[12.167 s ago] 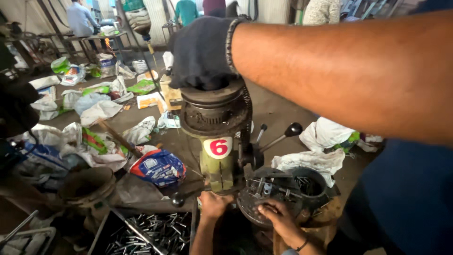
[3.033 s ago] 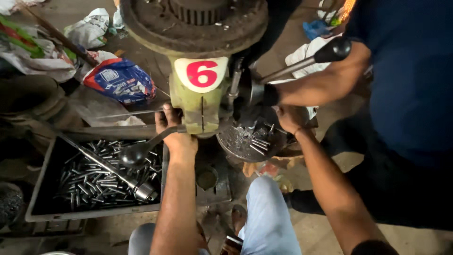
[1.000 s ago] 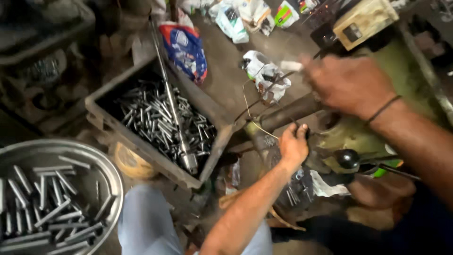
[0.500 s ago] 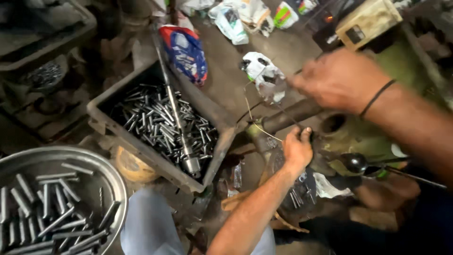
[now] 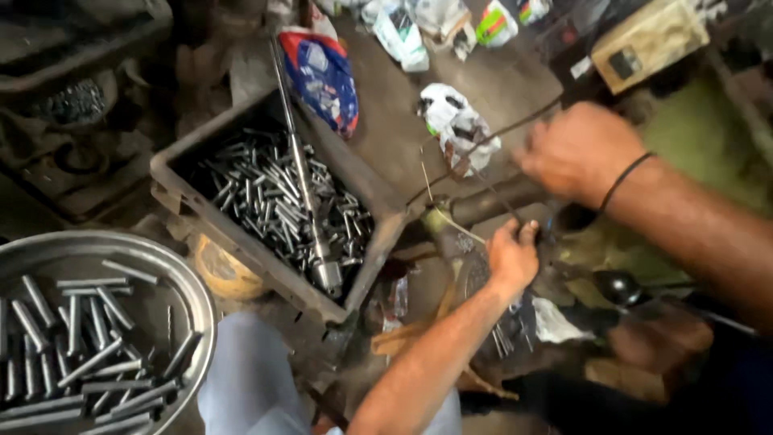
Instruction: The person sits at a bench drill press in a workshop, picks metal pins from a tray, and operates the drill press lever to drill holes in the parts. They handle a cylindrical chuck attachment, reposition parts on the machine table, and place finished pieces into a metal basin.
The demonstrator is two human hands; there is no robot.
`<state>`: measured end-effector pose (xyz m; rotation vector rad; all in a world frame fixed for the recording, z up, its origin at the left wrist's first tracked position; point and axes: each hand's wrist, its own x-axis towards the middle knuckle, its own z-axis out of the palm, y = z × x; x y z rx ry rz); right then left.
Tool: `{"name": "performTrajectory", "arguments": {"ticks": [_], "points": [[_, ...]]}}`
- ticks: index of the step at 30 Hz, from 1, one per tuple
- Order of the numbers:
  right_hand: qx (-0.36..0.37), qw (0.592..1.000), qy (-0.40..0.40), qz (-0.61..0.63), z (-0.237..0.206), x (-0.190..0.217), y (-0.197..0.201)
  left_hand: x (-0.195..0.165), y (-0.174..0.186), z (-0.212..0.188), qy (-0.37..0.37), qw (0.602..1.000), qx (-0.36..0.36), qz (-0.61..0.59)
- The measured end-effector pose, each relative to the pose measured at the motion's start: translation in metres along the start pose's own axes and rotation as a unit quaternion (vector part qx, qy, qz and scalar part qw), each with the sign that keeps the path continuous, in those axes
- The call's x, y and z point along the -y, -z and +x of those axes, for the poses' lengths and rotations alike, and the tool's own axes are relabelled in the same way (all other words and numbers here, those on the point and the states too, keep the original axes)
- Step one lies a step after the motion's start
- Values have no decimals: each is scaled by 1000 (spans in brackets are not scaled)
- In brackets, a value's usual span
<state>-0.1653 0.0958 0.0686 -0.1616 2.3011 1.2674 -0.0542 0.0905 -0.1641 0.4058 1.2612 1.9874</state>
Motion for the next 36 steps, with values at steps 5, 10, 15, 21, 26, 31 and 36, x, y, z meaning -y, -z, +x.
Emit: {"name": "performTrajectory", "arguments": {"ticks": [5,10,15,21,26,31,36], "points": [[-108,990,-77,44,-19,0,0,-1,-1,-1,45,997,20,-53],[-26,998,-4,-48,-8,5,5,2,-3,-2,16,1000,16,-4],[-79,996,-45,5,4,8,18,4,-1,0,-13,999,24,-39],[-49,997,-46,28,4,12,5,13,-6,4,29,998,30,-47],[-104,993,16,58,9,7,1,20,-9,5,24,1000,8,7],[-66,994,-89,-19,12,15,8,17,-6,6,45,998,23,-25],[-82,995,35,48,10,20,3,21,-7,8,-20,999,38,-17]]}}
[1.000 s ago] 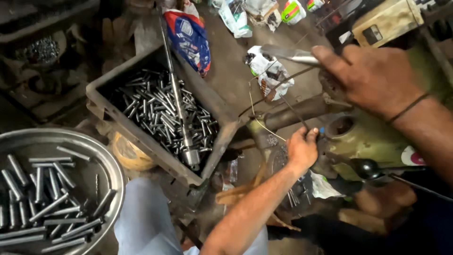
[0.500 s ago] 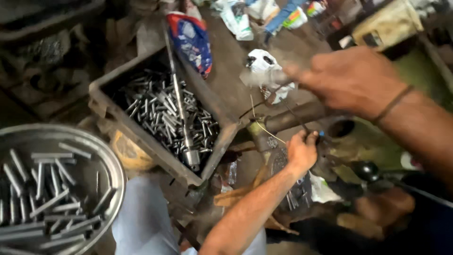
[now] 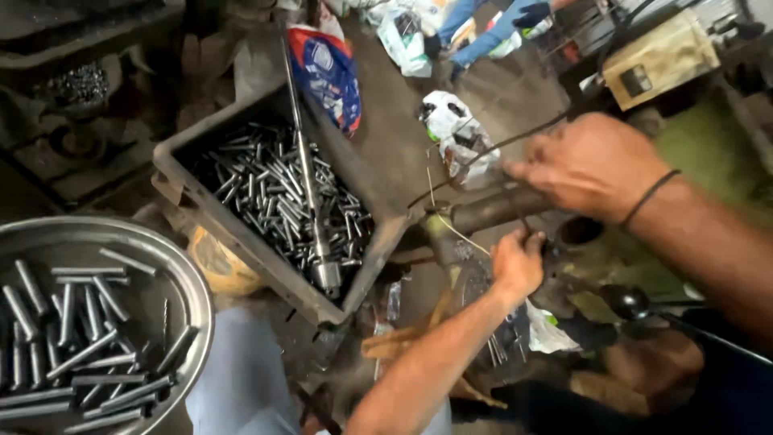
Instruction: The person sits at a bench drill press in a workshop, picks metal pins from a tray, and operates the drill press lever to drill holes in the parts. They handle a cylindrical chuck attachment, reposition parts on the machine table, and place finished pieces into a metal basin.
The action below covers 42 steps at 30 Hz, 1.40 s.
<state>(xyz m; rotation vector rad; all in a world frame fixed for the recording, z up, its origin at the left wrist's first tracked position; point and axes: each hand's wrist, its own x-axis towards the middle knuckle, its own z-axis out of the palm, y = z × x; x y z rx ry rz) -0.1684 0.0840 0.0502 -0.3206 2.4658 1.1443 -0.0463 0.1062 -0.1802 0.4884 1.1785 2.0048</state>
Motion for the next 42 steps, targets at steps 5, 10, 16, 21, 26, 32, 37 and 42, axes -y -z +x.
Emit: {"name": "performTrajectory", "arguments": {"ticks": [5,10,16,21,26,32,37,42], "points": [[38,994,-98,-34,1,6,8,21,-11,0,44,999,-3,15],[-21,997,-67,13,9,-2,20,28,-14,5,28,998,-48,28],[198,976,-80,-46,12,0,3,9,3,5,27,1000,1,3],[-88,980,-141,111,-7,-7,-1,-3,9,2,24,1000,-14,8],[61,975,-184,109,-2,-8,-16,-6,12,1,66,997,7,-27],[169,968,-181,43,9,-2,-29,-6,13,5,56,998,19,-13],[220,972,-35,-74,13,5,-27,5,7,11,66,998,18,-7],[-20,977,-176,117,8,2,-20,23,-4,17,40,998,-7,49]]}}
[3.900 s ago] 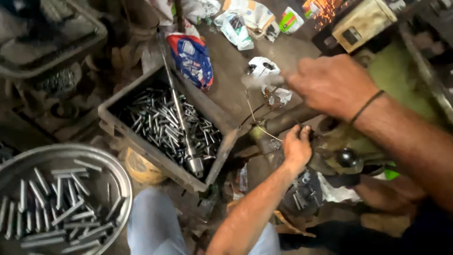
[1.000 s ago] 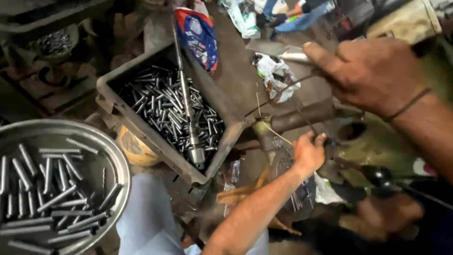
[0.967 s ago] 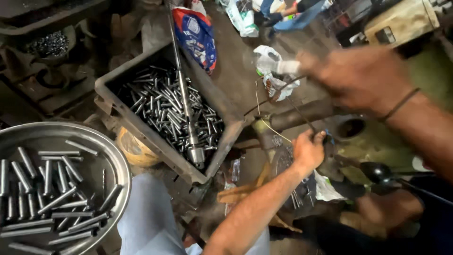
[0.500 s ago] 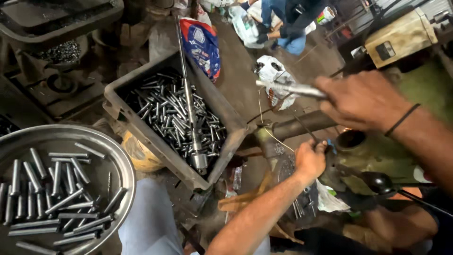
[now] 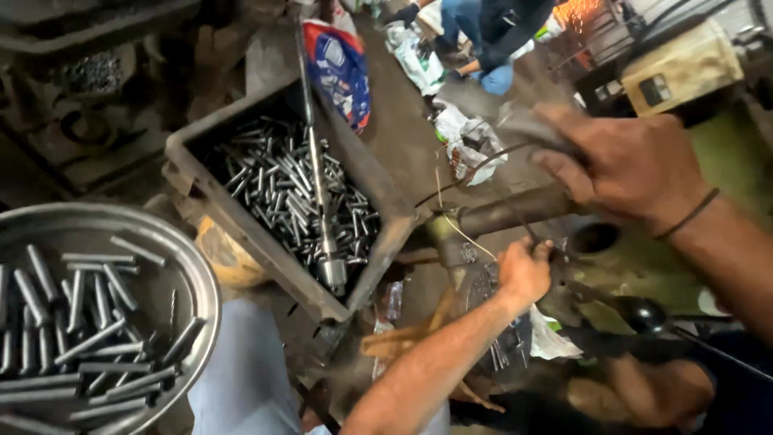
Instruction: The person sits at a bench drill press in a workshop, picks metal pins from a tray, and operates the drill press lever to drill holes in the parts. They handle a cylindrical chuck attachment, reposition parts on the machine table, and place finished pieces into a metal basin.
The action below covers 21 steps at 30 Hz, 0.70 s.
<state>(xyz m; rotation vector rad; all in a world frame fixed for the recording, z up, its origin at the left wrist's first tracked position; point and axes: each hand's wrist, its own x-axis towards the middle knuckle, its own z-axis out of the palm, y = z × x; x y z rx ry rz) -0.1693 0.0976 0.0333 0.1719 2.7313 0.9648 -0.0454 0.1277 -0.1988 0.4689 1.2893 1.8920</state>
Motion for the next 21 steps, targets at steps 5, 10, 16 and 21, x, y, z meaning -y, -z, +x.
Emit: {"name": "performTrajectory", "arguments": {"ticks": [5,10,16,21], "points": [[187,972,69,-123,1,4,-12,4,-1,1,7,1000,17,-22],[119,988,-90,-49,-3,-5,-12,-3,6,-3,27,999,16,-45],[171,975,-138,-40,-4,-11,-7,-6,12,-3,-5,998,28,-57],[147,977,73,-137,-6,-4,-9,-4,12,-2,30,999,28,-27]]}}
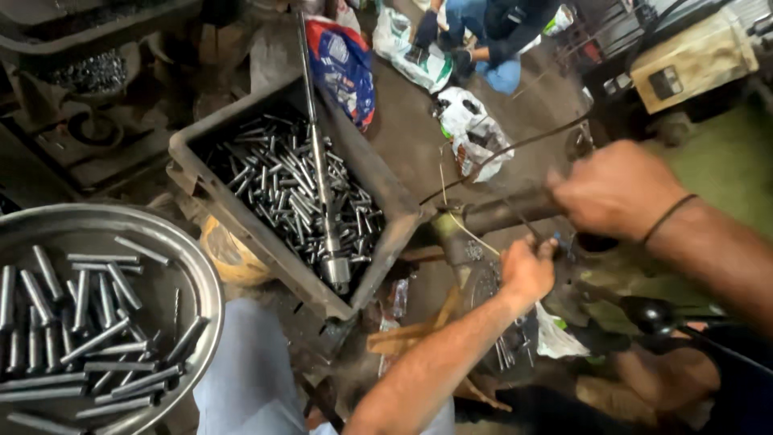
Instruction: The person sits at a bench drill press in a workshop, picks metal pins from a tray, and operates the drill press lever to drill holes in the parts. They handle a cylindrical chuck attachment, reposition parts on the machine table, and place finished pieces into a metal basin.
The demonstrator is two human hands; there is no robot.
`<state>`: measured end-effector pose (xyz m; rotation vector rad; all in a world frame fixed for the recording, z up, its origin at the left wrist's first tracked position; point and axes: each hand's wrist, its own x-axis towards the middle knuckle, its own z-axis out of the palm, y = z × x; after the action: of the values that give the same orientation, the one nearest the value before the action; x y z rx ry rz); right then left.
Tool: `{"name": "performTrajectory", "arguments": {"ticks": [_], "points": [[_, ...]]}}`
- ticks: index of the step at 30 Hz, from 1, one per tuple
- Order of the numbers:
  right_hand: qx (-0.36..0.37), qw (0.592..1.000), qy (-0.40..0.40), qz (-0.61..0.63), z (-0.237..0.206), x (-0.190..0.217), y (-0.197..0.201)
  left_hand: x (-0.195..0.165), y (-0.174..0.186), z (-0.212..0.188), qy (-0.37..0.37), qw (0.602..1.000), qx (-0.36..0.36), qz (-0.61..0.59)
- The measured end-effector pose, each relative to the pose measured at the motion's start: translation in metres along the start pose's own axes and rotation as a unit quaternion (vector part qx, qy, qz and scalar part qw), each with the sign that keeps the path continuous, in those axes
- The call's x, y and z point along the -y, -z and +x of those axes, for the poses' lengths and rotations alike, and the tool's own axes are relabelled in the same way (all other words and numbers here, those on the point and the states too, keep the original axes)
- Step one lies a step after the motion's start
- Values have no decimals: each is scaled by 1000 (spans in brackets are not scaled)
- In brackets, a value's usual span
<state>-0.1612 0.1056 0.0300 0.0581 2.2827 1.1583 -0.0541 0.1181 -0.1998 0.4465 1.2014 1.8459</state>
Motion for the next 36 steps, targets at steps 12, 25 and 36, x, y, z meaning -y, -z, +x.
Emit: {"name": "performTrajectory", "arguments": {"ticks": [12,25,36], "points": [[-41,995,-59,-75,-1,-8,9,1,1,4,-53,998,13,-6],[88,994,-53,45,23,16,31,-4,5,6,-30,999,8,22],[-64,961,-101,248,-4,-6,-35,-6,6,7,-87,995,8,51]]}}
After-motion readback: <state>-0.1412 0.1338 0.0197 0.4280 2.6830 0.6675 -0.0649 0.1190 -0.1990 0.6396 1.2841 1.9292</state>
